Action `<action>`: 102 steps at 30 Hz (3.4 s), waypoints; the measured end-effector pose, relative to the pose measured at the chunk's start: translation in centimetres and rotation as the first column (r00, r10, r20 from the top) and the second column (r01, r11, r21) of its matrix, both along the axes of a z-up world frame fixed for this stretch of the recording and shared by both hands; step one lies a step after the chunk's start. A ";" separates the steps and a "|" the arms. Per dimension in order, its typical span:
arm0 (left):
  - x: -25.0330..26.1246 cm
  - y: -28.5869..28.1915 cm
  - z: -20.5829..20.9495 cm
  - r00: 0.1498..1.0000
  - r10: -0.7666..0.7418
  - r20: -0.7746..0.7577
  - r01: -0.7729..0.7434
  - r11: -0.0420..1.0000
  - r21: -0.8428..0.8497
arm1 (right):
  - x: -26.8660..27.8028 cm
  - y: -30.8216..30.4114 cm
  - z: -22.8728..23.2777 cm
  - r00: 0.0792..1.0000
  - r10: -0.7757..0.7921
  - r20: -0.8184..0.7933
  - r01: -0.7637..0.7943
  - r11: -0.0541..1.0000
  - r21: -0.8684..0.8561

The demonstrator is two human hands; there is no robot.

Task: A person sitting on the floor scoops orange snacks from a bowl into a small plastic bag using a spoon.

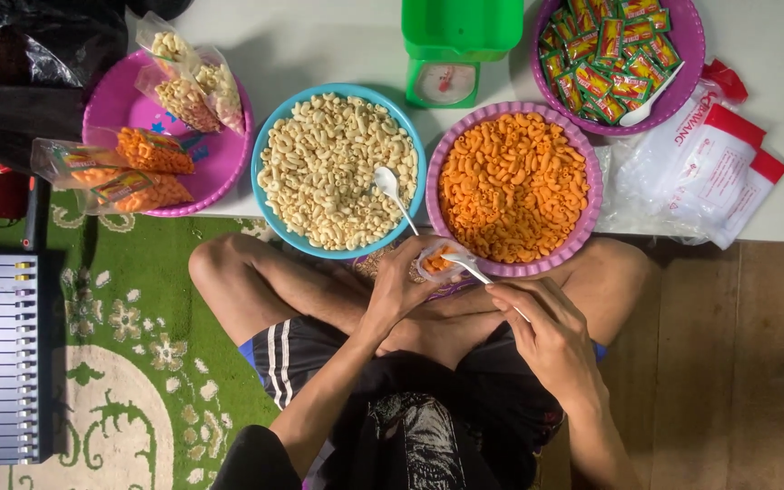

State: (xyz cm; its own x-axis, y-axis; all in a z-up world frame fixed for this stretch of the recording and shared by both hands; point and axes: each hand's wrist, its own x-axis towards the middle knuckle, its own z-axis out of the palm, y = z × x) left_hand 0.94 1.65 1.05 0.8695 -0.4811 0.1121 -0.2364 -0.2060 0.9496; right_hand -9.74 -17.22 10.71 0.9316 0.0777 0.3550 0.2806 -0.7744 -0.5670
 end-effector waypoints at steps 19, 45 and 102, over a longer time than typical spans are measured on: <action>1.6 -0.2 -1.4 0.979 0.055 -0.195 -0.073 0.994 -0.084 | -2.4 -10.6 -12.6 0.799 -0.590 -0.112 0.601 0.789 0.130; 2.2 -5.0 -1.2 0.986 0.050 -0.159 -0.040 0.997 0.067 | -1.2 -9.7 -12.5 0.734 -0.671 -0.103 0.678 0.720 0.149; 0.0 -4.2 -0.2 0.997 -0.032 -0.075 0.032 0.999 -0.001 | -1.8 -6.3 -7.2 0.868 -0.309 -0.388 0.496 0.527 0.690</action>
State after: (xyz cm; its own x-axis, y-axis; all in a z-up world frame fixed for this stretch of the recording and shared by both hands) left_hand 0.98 -2.55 0.80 0.8595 -0.5090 0.0468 -0.1708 -0.1996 0.9649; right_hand -11.51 -23.55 3.52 0.8441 -0.5284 -0.0911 -0.1356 -0.0459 -0.9897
